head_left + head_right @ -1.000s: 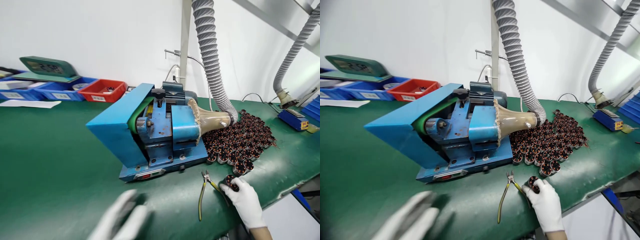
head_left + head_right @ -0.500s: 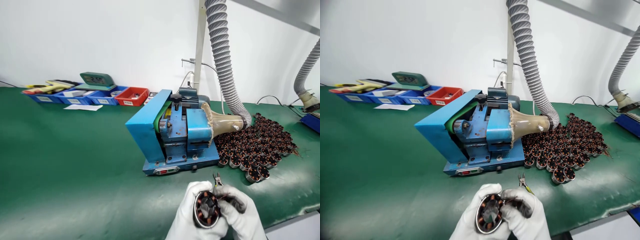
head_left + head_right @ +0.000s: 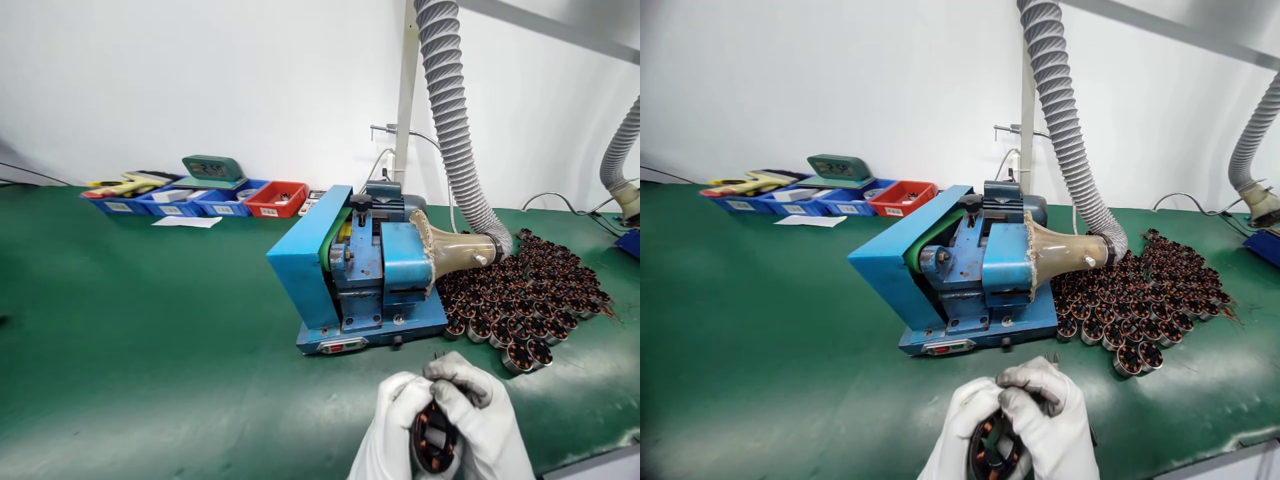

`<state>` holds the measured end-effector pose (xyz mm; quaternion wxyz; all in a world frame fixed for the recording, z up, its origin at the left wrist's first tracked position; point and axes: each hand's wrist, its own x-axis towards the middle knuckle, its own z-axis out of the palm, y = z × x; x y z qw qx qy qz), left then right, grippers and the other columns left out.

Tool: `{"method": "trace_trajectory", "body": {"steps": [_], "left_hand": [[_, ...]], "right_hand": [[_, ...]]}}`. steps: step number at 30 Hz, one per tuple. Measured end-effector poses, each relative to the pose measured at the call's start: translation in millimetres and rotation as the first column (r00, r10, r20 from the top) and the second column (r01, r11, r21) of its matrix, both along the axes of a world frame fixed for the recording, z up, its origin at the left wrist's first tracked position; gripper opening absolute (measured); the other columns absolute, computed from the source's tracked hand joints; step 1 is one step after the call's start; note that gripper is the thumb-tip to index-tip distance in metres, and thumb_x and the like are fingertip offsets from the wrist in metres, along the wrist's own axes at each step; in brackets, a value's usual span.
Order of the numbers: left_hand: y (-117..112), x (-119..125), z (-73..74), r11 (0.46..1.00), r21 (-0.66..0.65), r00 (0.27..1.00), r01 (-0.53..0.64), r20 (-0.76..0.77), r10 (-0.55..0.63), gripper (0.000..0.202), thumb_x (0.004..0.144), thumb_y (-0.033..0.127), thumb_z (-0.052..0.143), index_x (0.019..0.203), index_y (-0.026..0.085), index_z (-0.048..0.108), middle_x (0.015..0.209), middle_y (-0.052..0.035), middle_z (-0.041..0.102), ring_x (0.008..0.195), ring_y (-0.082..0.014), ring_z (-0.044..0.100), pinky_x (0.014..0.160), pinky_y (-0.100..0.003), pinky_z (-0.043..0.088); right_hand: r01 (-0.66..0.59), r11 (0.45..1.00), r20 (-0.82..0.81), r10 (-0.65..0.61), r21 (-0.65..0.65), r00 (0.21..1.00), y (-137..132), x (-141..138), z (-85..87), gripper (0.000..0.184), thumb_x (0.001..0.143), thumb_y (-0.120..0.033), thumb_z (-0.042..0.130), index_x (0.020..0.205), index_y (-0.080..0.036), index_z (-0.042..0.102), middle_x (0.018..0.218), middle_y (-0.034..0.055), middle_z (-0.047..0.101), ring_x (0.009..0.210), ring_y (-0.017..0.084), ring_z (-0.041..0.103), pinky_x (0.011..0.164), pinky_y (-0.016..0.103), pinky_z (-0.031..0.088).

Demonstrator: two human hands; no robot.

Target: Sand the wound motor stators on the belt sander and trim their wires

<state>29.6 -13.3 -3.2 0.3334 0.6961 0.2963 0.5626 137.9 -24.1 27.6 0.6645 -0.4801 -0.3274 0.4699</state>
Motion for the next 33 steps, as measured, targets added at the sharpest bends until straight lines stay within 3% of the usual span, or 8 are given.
{"method": "trace_trajectory", "body": {"steps": [4, 7, 9, 12, 15, 17, 20, 33], "left_hand": [[4.4, 0.1, -1.3, 0.997, 0.078, 1.000, 0.011, -0.001, -0.010, 0.057, 0.075, 0.013, 0.059, 0.126, 0.030, 0.041, 0.098, -0.0042, 0.048, 0.085, -0.0174, 0.059, 0.073, -0.027, 0.053], [7.9, -2.8, -1.3, 0.999, 0.038, 0.999, -0.039, 0.014, 0.039, 0.053, 0.070, 0.013, 0.066, 0.117, 0.029, 0.048, 0.095, -0.0037, 0.050, 0.085, -0.0193, 0.059, 0.074, -0.030, 0.054], [13.0, -3.7, -4.3, 0.996, -0.030, 0.996, -0.087, 0.013, 0.087, 0.049, 0.071, 0.017, 0.067, 0.116, 0.028, 0.051, 0.101, -0.0059, 0.053, 0.094, -0.0225, 0.059, 0.080, -0.034, 0.054], [25.3, -0.6, -15.0, 0.993, -0.108, 0.998, -0.046, -0.038, 0.042, 0.052, 0.073, 0.017, 0.067, 0.121, 0.029, 0.050, 0.110, -0.0063, 0.053, 0.104, -0.0235, 0.059, 0.089, -0.036, 0.052], [38.2, 8.7, -26.5, 0.981, -0.186, 0.998, -0.057, 0.016, 0.061, 0.051, 0.073, 0.018, 0.068, 0.120, 0.028, 0.051, 0.113, -0.0069, 0.054, 0.105, -0.0238, 0.059, 0.092, -0.037, 0.052], [45.9, 17.1, -30.1, 0.931, -0.364, 0.987, -0.029, 0.139, 0.085, 0.044, 0.078, 0.023, 0.063, 0.121, 0.026, 0.052, 0.116, -0.0090, 0.055, 0.109, -0.0247, 0.059, 0.095, -0.040, 0.050], [57.8, 29.7, -28.5, 0.804, -0.577, 0.936, 0.140, 0.342, 0.083, 0.035, 0.085, 0.032, 0.055, 0.119, 0.024, 0.053, 0.121, -0.0107, 0.055, 0.115, -0.0248, 0.056, 0.100, -0.042, 0.046], [83.3, 61.3, -5.1, 0.638, -0.616, 0.646, 0.462, 0.726, 0.234, 0.035, 0.086, 0.056, 0.047, 0.092, 0.023, 0.059, 0.088, -0.0041, 0.066, 0.086, -0.0185, 0.068, 0.085, -0.034, 0.054]], "right_hand": [[0.078, 0.997, -0.234, -0.077, -0.005, 0.969, 14.9, 11.6, 4.5, 0.014, 0.058, -0.031, 0.085, 0.065, -0.022, 0.077, 0.062, 0.0005, 0.072, 0.056, 0.012, 0.063, 0.054, 0.020, 0.052], [0.315, 0.947, -0.431, -0.261, 0.057, 0.864, 19.0, 25.7, 1.2, 0.014, 0.063, -0.032, 0.084, 0.073, -0.027, 0.076, 0.070, -0.0047, 0.074, 0.063, 0.008, 0.066, 0.068, 0.018, 0.055], [0.317, 0.944, -0.350, -0.267, 0.094, 0.898, 17.1, 23.3, -10.0, 0.016, 0.067, -0.034, 0.081, 0.079, -0.026, 0.076, 0.076, -0.0020, 0.077, 0.069, 0.010, 0.069, 0.073, 0.019, 0.056], [0.117, 0.992, -0.100, -0.112, 0.046, 0.989, 15.0, 3.9, -34.9, 0.025, 0.066, -0.043, 0.078, 0.082, -0.024, 0.078, 0.085, 0.0065, 0.079, 0.079, 0.023, 0.073, 0.072, 0.030, 0.060], [0.165, 0.986, 0.201, -0.154, -0.039, 0.967, 23.6, -13.9, -54.4, 0.037, 0.065, -0.038, 0.077, 0.098, -0.021, 0.074, 0.098, 0.0098, 0.077, 0.091, 0.030, 0.071, 0.078, 0.037, 0.059], [0.210, 0.977, 0.307, -0.187, -0.043, 0.933, 35.9, -17.4, -59.0, 0.048, 0.060, -0.034, 0.079, 0.105, -0.019, 0.070, 0.103, 0.0108, 0.075, 0.095, 0.031, 0.070, 0.083, 0.038, 0.057], [0.196, 0.979, 0.339, -0.165, -0.061, 0.926, 57.4, -13.4, -54.1, 0.048, 0.060, -0.035, 0.079, 0.104, -0.018, 0.068, 0.106, 0.0117, 0.072, 0.096, 0.029, 0.069, 0.088, 0.040, 0.053], [0.225, 0.974, 0.405, -0.196, -0.023, 0.893, 80.3, -3.9, -21.4, 0.033, 0.067, -0.038, 0.075, 0.093, -0.018, 0.068, 0.091, 0.0095, 0.074, 0.083, 0.026, 0.070, 0.077, 0.037, 0.056]]}}
